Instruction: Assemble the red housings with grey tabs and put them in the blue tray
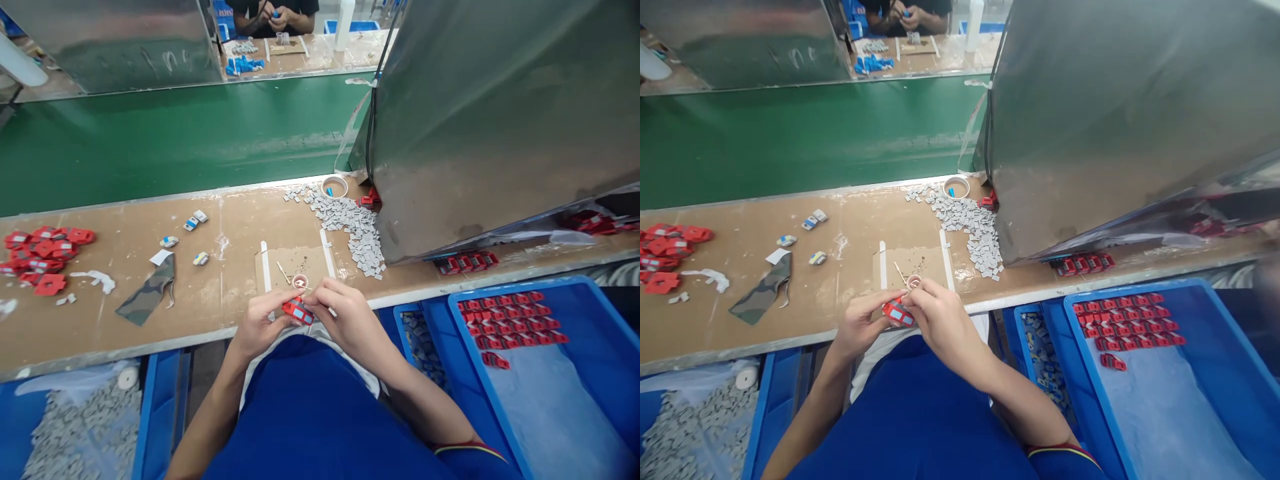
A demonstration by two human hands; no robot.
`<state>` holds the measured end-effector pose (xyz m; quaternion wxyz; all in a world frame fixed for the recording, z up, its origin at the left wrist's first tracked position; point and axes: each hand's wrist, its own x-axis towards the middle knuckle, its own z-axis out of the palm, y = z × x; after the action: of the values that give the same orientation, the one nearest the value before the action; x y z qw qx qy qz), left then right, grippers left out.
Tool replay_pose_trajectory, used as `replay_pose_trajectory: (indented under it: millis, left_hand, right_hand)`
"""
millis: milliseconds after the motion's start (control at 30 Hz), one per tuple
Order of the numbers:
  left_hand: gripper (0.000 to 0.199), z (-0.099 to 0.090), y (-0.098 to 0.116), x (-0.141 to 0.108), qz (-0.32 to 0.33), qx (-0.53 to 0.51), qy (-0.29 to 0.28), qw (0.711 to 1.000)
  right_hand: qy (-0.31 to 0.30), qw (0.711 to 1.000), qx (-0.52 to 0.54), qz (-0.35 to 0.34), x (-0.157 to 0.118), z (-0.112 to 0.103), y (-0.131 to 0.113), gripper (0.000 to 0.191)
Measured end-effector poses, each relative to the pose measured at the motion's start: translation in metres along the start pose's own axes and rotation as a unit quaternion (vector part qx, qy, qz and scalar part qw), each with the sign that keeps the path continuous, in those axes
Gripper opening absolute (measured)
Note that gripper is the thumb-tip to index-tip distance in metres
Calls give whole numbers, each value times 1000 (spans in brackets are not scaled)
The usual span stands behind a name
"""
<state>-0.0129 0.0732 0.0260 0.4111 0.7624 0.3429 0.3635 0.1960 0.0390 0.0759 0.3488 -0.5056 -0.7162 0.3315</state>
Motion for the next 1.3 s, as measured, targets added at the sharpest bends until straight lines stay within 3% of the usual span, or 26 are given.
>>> replay_pose_trajectory:
  millis: [100,300,400,533,733,867,1033,1167,1300]
  left_hand:
    - [34,0,5,-4,21,35,13,999]
    - [29,4,14,-9,73,103,40,991]
    - [29,2,17,-5,107,136,38,984]
    - [29,-9,17,2,150,147,-5,978]
    - [26,-20,22,7,195,135,-33,971]
    - [22,-18,28,6,199,112,-44,973]
    - [26,-19,28,3,172,153,-64,971]
    - [27,-26,26,2,176,171,-77,966]
    - [23,-35,28,5,199,203,-93,954]
  right_hand:
    - [34,999,23,6,-7,10,-2,24]
    - [37,992,124,2,-10,11,5,17]
    - [5,982,187,10,-7,5,10,12]
    - [-66,963,258,51,-3,-2,15,8]
    - [-117,909,379,125,-10,8,20,22]
    - [-93,919,370,100,-17,12,17,22]
    - [-81,945,309,68,-16,9,15,22]
    - [-115,919,355,124,-13,18,18,34]
    - [-107,917,368,113,-10,32,21,40]
